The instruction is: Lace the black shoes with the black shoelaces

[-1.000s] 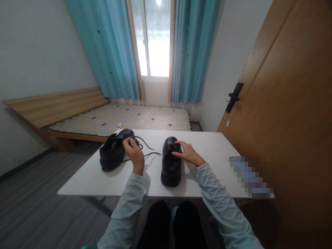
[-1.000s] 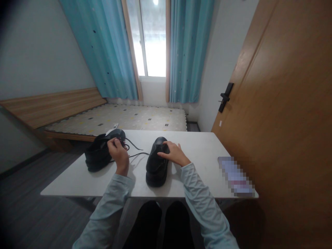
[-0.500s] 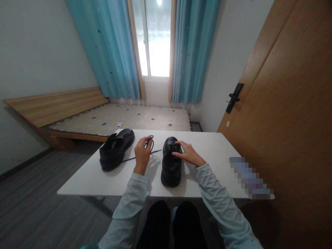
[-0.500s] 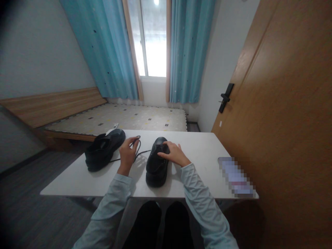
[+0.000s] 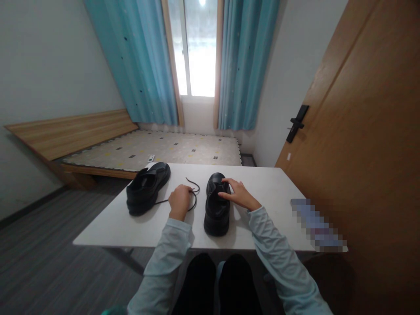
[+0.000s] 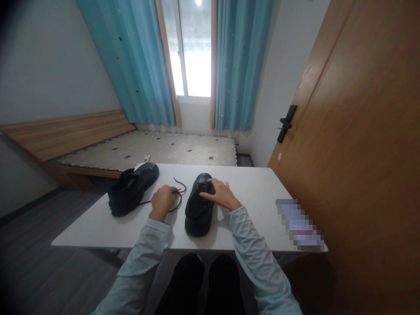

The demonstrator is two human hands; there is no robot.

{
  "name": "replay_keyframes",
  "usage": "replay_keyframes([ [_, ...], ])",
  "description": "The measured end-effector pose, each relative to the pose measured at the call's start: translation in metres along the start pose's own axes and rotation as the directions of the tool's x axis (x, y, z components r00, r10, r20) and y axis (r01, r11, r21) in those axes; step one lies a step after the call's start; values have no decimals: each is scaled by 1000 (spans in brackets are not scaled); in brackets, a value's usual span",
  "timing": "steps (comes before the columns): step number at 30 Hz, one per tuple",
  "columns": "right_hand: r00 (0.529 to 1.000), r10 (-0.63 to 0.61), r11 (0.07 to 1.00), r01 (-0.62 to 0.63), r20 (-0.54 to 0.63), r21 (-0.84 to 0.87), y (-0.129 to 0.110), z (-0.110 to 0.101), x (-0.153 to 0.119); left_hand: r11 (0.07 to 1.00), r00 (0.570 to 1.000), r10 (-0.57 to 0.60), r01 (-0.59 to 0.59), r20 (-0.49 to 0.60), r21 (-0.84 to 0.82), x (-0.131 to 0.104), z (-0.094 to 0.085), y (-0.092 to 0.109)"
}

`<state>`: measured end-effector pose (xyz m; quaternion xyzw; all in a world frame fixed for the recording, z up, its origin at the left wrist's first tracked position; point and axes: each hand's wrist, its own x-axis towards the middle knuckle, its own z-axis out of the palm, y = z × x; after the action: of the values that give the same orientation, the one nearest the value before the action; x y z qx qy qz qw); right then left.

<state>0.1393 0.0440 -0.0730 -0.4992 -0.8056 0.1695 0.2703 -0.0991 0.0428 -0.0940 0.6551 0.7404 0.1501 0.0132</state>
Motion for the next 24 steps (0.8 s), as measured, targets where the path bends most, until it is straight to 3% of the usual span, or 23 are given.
replay_keyframes([
  [3,1000,6,1000,-6,2,6,0,0,0,995,994,-100,99,-47,-9,1,2,-7],
  [7,1000,5,1000,-5,-2,18,0,-1,-1,992,983,-126,128,-132,2,3,8,-16],
  [13,1000,-2,1000,2,-3,13,1,-1,-1,956,901,-286,293,-325,-28,2,8,-17],
  [16,1000,-1,1000,1,-4,9,0,-1,-1,973,894,-232,208,-384,-104,2,0,-11],
  [20,1000,1,1000,-1,-3,9,0,-2,-1,979,927,-37,-42,-374,-201,3,-8,2],
  [24,999,-29,1000,29,-15,9,1,0,-1,909,908,178,-299,-380,-290,-1,-14,19],
])
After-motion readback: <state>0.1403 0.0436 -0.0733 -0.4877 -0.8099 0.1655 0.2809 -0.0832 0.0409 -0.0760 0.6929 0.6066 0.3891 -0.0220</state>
